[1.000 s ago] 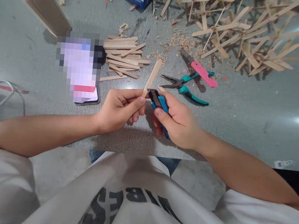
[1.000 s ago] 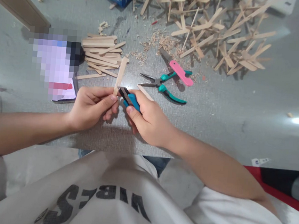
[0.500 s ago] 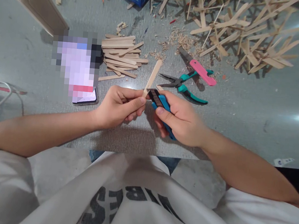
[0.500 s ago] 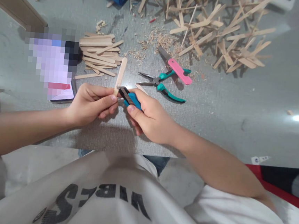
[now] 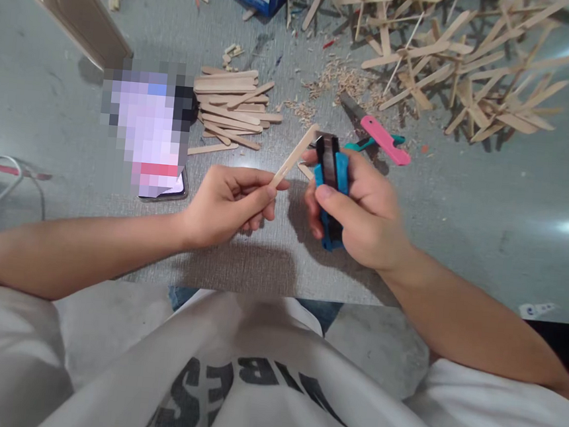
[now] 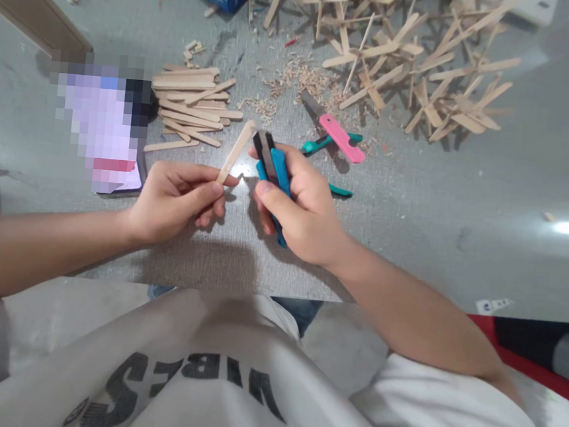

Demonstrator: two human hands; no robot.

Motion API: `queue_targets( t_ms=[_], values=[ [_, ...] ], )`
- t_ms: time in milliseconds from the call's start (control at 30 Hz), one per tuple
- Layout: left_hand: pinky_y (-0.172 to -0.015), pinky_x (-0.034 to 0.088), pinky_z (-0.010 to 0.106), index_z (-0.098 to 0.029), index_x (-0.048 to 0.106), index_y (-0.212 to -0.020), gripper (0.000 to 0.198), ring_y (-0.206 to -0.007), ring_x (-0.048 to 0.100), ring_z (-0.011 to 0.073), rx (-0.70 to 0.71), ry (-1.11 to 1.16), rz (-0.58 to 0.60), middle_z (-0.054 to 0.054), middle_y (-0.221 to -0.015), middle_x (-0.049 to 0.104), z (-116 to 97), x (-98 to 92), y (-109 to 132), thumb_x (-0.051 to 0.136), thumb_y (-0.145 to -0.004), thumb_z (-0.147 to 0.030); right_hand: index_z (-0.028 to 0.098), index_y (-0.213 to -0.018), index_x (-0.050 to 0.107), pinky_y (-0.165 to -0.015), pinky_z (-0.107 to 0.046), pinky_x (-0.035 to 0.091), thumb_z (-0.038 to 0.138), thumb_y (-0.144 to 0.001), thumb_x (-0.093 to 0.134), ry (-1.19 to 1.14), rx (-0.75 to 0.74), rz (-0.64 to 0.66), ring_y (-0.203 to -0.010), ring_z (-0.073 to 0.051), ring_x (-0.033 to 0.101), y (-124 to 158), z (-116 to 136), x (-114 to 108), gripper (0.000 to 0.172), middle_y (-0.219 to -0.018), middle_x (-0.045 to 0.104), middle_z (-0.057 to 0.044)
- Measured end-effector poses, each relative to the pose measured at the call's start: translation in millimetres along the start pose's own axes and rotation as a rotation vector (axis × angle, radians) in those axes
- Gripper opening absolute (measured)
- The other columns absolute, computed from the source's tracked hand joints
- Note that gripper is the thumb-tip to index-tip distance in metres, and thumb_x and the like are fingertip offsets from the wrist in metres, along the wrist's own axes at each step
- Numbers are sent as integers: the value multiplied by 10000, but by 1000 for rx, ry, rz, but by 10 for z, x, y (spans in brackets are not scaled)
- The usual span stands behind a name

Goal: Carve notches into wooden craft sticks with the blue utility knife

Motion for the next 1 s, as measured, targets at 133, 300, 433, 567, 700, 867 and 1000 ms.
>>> queue_targets(
  t_ms=[133,300,433,567,700,867,1000],
  values=[
    [-458,470,191,-125,843,-1076,234,-486,569,72,53,-119,38,19,-685,712,-8,5,49,705,-1006,-300,330,-1208,610,-404,-324,452,456,-1014,749,72,-71,-107,-453,-152,532,7,3,-73,270,-680,589,65],
    [-703,578,264,-178,870,-1164,249,-749,697,137,514,-504,-64,56,-842,751,-147,-54,81,669,-1021,-209,356,-1281,571,-446,-326,494,416,-954,791,17,-79,-77,-506,-138,561,1,17,-71,399,-846,650,57],
    [-773,598,289,-222,860,-1228,283,-838,706,151,693,-558,-154,53,-920,754,-183,-107,87,664,-1031,-169,369,-1351,542,-420,-312,475,404,-944,737,-23,-48,-14,-525,-142,593,21,1,-54,453,-914,673,48],
    [-747,589,289,-240,856,-1231,287,-815,685,145,754,-566,-210,39,-901,731,-216,-128,119,694,-1014,-144,358,-1386,561,-437,-319,500,363,-967,653,88,-17,-54,-574,-162,632,5,-23,-106,429,-997,719,10],
    [-767,596,288,-249,851,-1222,295,-847,698,145,794,-590,-240,36,-932,742,-253,-122,161,695,-1007,-123,291,-1301,672,-783,-458,654,296,-991,637,519,-193,-102,-884,-265,747,-30,52,-127,312,-1080,767,-63],
    [-766,593,274,-245,849,-1212,301,-845,702,137,800,-582,-245,29,-938,750,-266,-108,169,693,-996,-104,196,-1454,630,-1043,-576,604,230,-988,610,957,-348,61,-1255,-376,702,17,17,22,468,-1374,700,-174],
    [-752,581,275,-239,858,-1192,294,-833,699,138,778,-520,-239,33,-925,747,-244,-107,155,693,-991,-100,193,-1426,652,-1029,-568,596,340,-1043,610,1064,-371,126,-1228,-384,688,49,-31,131,412,-1346,700,-176]
  ],
)
Point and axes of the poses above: each hand's wrist, its own y-axis away from the middle knuckle, its own x-axis out of the palm, z = x × y, the point moved 5 cm from there along -y, towards the middle knuckle
